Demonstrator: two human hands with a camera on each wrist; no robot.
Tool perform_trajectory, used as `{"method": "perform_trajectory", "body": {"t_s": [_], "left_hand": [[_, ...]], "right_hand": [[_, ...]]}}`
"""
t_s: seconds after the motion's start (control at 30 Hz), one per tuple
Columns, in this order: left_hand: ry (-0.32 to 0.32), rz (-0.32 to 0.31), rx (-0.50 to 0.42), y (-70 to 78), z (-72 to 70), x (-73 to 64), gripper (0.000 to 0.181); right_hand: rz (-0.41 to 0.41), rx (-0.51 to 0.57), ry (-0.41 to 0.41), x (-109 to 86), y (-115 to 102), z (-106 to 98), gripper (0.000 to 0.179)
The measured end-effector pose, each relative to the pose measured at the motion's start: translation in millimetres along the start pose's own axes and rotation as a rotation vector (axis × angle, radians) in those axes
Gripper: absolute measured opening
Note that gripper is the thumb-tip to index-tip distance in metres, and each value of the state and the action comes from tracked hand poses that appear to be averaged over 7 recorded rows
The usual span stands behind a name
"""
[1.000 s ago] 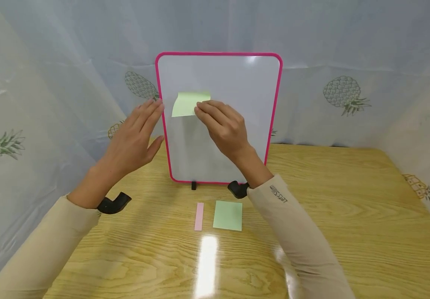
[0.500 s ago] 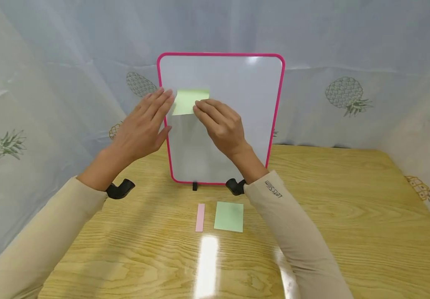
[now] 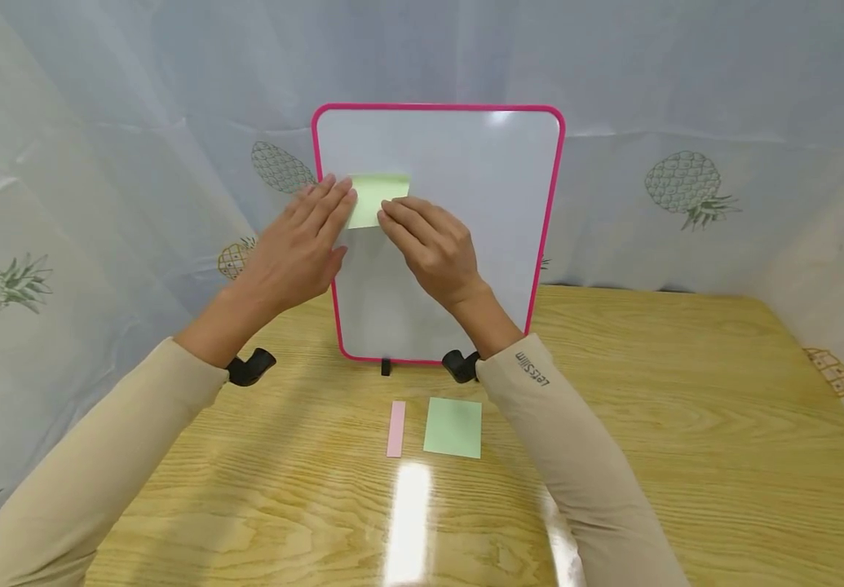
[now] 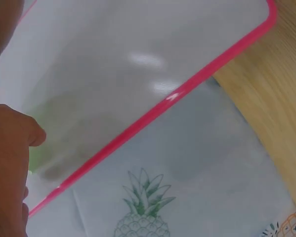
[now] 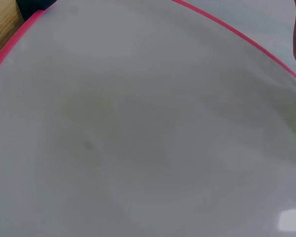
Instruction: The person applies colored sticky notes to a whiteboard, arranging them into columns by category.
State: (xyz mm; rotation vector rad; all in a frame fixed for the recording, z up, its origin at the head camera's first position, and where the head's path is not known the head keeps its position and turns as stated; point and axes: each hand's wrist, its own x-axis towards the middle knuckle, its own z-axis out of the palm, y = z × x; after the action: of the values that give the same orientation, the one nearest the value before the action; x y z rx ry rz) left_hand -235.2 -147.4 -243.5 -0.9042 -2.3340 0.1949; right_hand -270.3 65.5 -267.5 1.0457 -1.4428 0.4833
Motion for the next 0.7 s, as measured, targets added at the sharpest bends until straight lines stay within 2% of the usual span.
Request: {"method": "perform_trajectory", "body": {"t_s": [0.53,0.7], "left_hand": [[0.000,-0.036,0.053,0.3,9.5,2.6,0.064],[-0.006,-0.055,0.081,1.1,12.8,3.5,0.063]], "right_hand": [[0.022,0.004,0.008,-5.9,-0.4,5.5,0.016],[0.027,-0.008,-0.016,-9.2,-0.2,7.6,0.015]]}}
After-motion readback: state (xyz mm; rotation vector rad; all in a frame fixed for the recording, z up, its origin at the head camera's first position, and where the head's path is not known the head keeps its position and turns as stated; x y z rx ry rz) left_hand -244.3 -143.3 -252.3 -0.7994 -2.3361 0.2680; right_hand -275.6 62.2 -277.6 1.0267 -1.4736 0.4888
